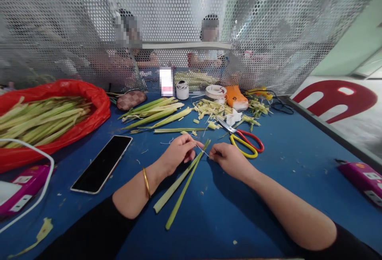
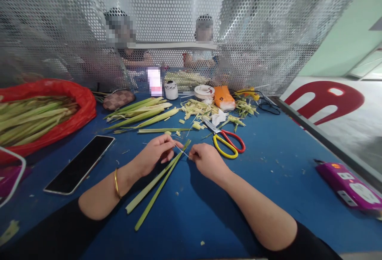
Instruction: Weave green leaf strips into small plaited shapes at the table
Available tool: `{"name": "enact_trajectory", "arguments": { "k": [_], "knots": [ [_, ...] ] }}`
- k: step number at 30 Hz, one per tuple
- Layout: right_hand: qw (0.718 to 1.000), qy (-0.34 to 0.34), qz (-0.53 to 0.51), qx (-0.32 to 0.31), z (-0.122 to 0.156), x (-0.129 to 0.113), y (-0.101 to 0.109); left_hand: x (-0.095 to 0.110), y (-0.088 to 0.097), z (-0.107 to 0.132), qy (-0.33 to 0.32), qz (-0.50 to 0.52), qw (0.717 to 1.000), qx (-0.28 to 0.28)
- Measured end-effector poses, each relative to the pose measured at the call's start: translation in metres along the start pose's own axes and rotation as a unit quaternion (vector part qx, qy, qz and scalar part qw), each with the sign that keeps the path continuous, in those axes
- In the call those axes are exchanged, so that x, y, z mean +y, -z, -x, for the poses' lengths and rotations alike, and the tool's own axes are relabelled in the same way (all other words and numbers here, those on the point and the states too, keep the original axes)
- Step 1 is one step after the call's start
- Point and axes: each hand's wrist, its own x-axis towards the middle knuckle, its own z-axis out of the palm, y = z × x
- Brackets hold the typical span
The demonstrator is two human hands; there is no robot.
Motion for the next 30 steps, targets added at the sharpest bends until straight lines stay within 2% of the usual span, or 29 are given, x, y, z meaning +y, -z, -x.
{"name": "enact_trajectory", "arguments": {
  "k": [1, 3, 6, 8, 10, 12, 14, 16, 20, 23, 26, 30],
  "knots": [
    [1.000, 0.007, 0.011, 0.001, 0.000, 0.000, 0.000, 0.000, -0.002, 0.000, 0.015, 0.051, 0.998, -0.024],
    [0.999, 0.023, 0.022, 0.001, 0.001, -0.001, 0.001, -0.001, -0.006, 0.000, 0.021, 0.077, 0.996, -0.041],
    [0.999, 0.033, -0.020, 0.005, 0.003, -0.001, 0.003, -0.006, -0.008, 0.000, 0.004, 0.009, 0.999, -0.031],
    [0.994, 0.029, -0.106, 0.009, 0.004, -0.003, 0.003, -0.011, -0.008, -0.001, -0.014, -0.031, 0.999, -0.030],
    [0.973, 0.021, -0.231, 0.004, 0.005, -0.006, 0.000, -0.015, -0.007, -0.003, -0.026, -0.045, 0.998, -0.033],
    [0.936, 0.009, -0.350, -0.022, 0.005, -0.010, -0.005, -0.017, -0.008, -0.004, -0.033, -0.049, 0.998, -0.032],
    [0.911, 0.006, -0.409, -0.054, 0.004, -0.012, -0.010, -0.017, -0.008, -0.004, -0.037, -0.052, 0.997, -0.030],
    [0.920, 0.012, -0.385, -0.072, 0.003, -0.013, -0.013, -0.016, -0.008, -0.003, -0.045, -0.061, 0.997, -0.027],
    [0.979, 0.033, -0.192, -0.058, 0.004, -0.014, -0.012, -0.012, -0.008, -0.002, -0.069, -0.136, 0.988, -0.019],
    [0.991, 0.032, -0.117, -0.057, 0.006, -0.015, -0.011, -0.012, -0.008, -0.002, -0.081, -0.196, 0.977, -0.007],
    [0.990, 0.026, -0.127, -0.049, 0.006, -0.015, -0.013, -0.013, -0.007, -0.003, -0.088, -0.215, 0.973, 0.009],
    [0.972, 0.011, -0.233, -0.025, 0.004, -0.011, -0.018, -0.012, -0.006, -0.001, -0.073, -0.151, 0.986, 0.019]
  ]
}}
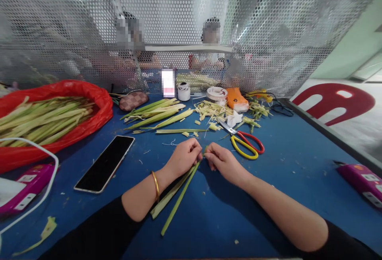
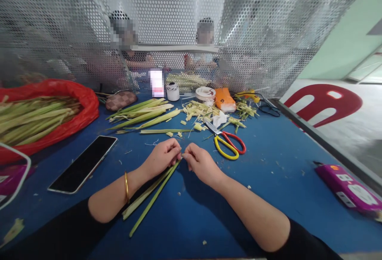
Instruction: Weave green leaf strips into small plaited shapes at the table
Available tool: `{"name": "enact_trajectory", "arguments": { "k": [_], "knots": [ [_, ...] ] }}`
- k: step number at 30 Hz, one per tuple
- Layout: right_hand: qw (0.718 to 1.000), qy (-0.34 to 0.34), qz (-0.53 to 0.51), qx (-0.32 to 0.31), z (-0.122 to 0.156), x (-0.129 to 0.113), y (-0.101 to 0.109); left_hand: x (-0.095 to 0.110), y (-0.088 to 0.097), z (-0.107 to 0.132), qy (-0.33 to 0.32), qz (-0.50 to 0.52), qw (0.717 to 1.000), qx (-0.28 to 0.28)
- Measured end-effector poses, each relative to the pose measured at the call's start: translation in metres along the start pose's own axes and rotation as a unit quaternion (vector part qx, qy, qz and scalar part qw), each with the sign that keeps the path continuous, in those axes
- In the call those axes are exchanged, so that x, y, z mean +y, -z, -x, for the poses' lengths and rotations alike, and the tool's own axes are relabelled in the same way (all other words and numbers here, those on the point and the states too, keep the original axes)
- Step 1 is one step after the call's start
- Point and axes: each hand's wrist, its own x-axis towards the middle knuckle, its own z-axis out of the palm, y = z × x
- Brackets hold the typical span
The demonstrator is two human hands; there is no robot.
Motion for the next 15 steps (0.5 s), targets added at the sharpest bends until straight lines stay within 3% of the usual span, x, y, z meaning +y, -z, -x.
{"name": "enact_trajectory", "arguments": {
  "k": [4, 9, 13, 15],
  "knots": [
    [0.997, 0.009, -0.075, 0.000, -0.002, 0.002, -0.002, 0.007, 0.000, 0.003, -0.070, 0.002, 0.994, 0.081],
    [0.996, 0.046, -0.075, -0.004, -0.004, 0.001, -0.004, 0.012, -0.003, 0.007, -0.086, -0.020, 0.993, 0.080],
    [0.994, 0.062, -0.088, 0.032, -0.004, 0.002, -0.002, 0.013, -0.003, 0.007, -0.013, 0.059, 0.991, 0.120],
    [0.989, 0.059, -0.123, 0.057, -0.004, 0.000, -0.001, 0.015, -0.003, 0.008, 0.054, 0.133, 0.986, 0.081]
  ]
}}
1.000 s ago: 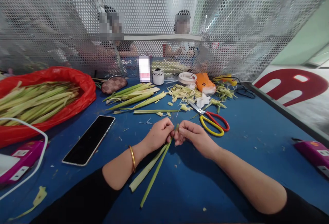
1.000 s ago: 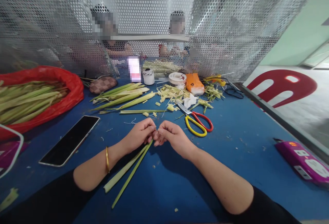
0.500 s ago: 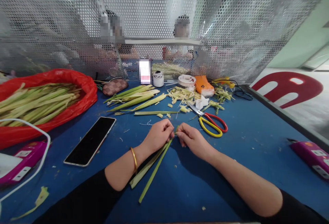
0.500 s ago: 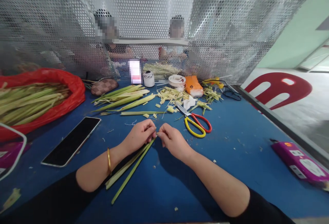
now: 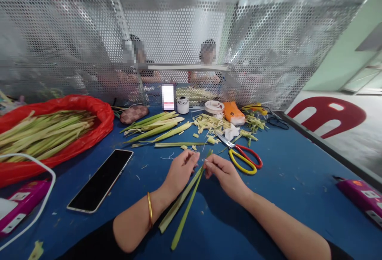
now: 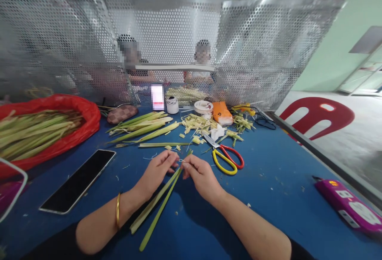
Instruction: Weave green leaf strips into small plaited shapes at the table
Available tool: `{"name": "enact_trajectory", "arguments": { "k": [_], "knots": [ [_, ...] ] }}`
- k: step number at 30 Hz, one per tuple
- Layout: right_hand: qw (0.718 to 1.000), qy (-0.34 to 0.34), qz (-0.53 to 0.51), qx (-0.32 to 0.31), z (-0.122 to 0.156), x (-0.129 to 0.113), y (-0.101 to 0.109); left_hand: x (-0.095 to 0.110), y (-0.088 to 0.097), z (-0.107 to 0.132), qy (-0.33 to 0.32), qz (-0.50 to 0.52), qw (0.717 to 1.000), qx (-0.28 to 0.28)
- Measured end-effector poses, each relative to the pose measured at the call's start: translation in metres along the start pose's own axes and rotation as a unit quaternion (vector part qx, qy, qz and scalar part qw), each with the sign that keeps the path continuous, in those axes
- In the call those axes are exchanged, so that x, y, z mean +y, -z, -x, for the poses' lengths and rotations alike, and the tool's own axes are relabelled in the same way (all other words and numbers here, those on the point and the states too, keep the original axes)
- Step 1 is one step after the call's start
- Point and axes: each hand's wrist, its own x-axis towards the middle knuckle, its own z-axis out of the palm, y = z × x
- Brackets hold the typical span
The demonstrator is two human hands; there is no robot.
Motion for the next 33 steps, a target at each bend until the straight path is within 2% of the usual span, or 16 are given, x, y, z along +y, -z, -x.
{"name": "enact_trajectory", "arguments": {
  "k": [3, 5, 8, 13, 17, 20, 23, 26, 29, 30, 31, 32, 33],
  "knots": [
    [0.999, -0.011, -0.049, 0.010, -0.001, -0.004, 0.002, 0.005, -0.002, 0.004, 0.106, 0.090, 0.980, -0.143],
    [0.998, -0.004, -0.060, 0.018, -0.002, -0.007, 0.004, 0.009, -0.004, 0.005, 0.139, 0.139, 0.965, -0.172],
    [0.997, 0.026, -0.050, 0.047, -0.003, -0.012, 0.009, 0.015, -0.003, 0.005, 0.139, 0.163, 0.968, -0.131],
    [0.997, 0.042, -0.004, 0.063, -0.002, -0.017, 0.014, 0.026, 0.005, -0.003, 0.120, 0.114, 0.985, -0.048],
    [0.998, 0.046, 0.009, 0.037, -0.002, -0.016, 0.014, 0.032, 0.006, -0.005, 0.086, 0.069, 0.994, -0.018],
    [0.998, 0.053, 0.004, 0.020, -0.001, -0.013, 0.010, 0.032, 0.002, -0.006, 0.037, 0.019, 0.999, 0.004],
    [0.998, 0.056, -0.001, 0.007, 0.001, -0.011, 0.003, 0.031, -0.003, -0.007, 0.009, 0.018, 0.999, 0.026],
    [0.999, 0.047, -0.020, -0.020, 0.001, -0.012, 0.000, 0.031, -0.004, -0.010, 0.012, 0.024, 0.999, 0.023],
    [0.998, -0.007, -0.043, -0.048, -0.002, -0.018, 0.017, 0.034, 0.003, -0.012, 0.035, 0.004, 0.998, 0.045],
    [0.999, -0.029, -0.018, -0.031, -0.004, -0.021, 0.028, 0.034, 0.007, -0.013, 0.046, -0.002, 0.997, 0.059],
    [0.998, -0.041, 0.042, 0.018, -0.005, -0.023, 0.040, 0.035, 0.011, -0.013, 0.052, -0.005, 0.996, 0.072],
    [0.985, -0.047, 0.151, 0.073, -0.005, -0.024, 0.053, 0.036, 0.015, -0.013, 0.054, -0.006, 0.995, 0.082],
    [0.949, -0.059, 0.294, 0.102, -0.005, -0.025, 0.065, 0.037, 0.019, -0.013, 0.051, -0.006, 0.995, 0.091]
  ]
}}
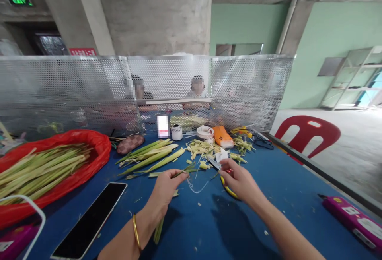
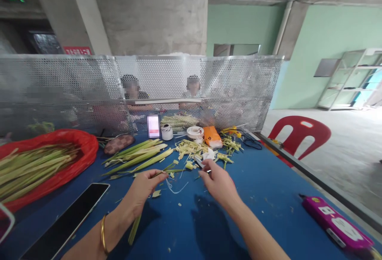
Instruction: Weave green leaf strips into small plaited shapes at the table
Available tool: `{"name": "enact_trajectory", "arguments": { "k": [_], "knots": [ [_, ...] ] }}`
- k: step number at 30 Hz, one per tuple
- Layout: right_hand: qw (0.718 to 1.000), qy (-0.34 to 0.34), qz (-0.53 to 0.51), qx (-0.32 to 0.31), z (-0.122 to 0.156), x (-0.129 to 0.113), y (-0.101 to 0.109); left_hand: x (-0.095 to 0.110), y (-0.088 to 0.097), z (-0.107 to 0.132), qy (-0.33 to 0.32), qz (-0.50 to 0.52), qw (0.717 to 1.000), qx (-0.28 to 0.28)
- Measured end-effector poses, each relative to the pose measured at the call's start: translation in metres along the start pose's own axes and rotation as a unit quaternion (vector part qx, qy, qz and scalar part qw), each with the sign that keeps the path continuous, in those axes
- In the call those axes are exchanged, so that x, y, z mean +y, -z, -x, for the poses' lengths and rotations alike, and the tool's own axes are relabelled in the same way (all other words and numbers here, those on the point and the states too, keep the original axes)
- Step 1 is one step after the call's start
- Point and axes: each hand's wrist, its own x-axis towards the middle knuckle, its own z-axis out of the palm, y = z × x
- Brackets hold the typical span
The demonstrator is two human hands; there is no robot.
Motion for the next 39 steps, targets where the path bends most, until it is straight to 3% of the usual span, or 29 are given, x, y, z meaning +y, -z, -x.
{"name": "enact_trajectory", "arguments": {
  "k": [1, 2, 5, 8, 12, 14, 15, 17, 18, 20, 24, 30, 34, 39],
  "knots": [
    [0.987, -0.015, 0.160, 0.006, -0.002, 0.006, 0.008, 0.000, 0.003, 0.000, -0.007, 0.000, 1.000, 0.006],
    [0.955, -0.042, 0.292, -0.010, -0.004, 0.012, 0.013, 0.001, 0.005, 0.000, -0.017, 0.000, 1.000, 0.011],
    [0.932, -0.064, 0.354, -0.047, -0.006, 0.024, 0.014, 0.001, 0.009, 0.002, -0.037, -0.006, 0.999, 0.020],
    [0.931, -0.068, 0.354, -0.059, -0.009, 0.030, 0.009, 0.000, 0.009, 0.004, -0.044, -0.007, 0.999, 0.023],
    [0.935, -0.076, 0.339, -0.072, -0.012, 0.029, 0.013, -0.001, 0.011, 0.001, -0.041, 0.003, 0.999, 0.024],
    [0.949, -0.078, 0.292, -0.085, -0.008, 0.025, 0.019, -0.001, 0.013, 0.000, -0.035, 0.017, 0.999, 0.031],
    [0.962, -0.078, 0.243, -0.096, -0.005, 0.021, 0.021, 0.000, 0.013, 0.000, -0.033, 0.023, 0.999, 0.035],
    [0.987, -0.095, -0.005, -0.132, 0.002, 0.011, 0.024, 0.003, 0.014, 0.002, -0.038, 0.032, 0.998, 0.041],
    [0.974, -0.103, -0.142, -0.146, 0.006, 0.004, 0.024, 0.005, 0.014, 0.003, -0.040, 0.036, 0.997, 0.050],
    [0.918, -0.099, -0.349, -0.162, 0.015, -0.009, 0.022, 0.008, 0.014, 0.004, -0.033, 0.052, 0.997, 0.054],
    [0.808, -0.106, -0.534, -0.224, 0.032, -0.031, 0.007, 0.007, 0.013, 0.003, -0.038, 0.062, 0.995, 0.068],
    [0.685, -0.103, -0.651, -0.310, 0.055, -0.047, -0.016, 0.000, 0.013, -0.002, -0.078, 0.057, 0.990, 0.106],
    [0.641, -0.090, -0.680, -0.346, 0.062, -0.052, -0.020, 0.002, 0.014, -0.003, -0.093, 0.071, 0.981, 0.156],
    [0.601, -0.139, -0.682, -0.393, 0.061, -0.050, -0.026, 0.000, 0.011, -0.001, -0.131, -0.009, 0.974, 0.185]
  ]
}}
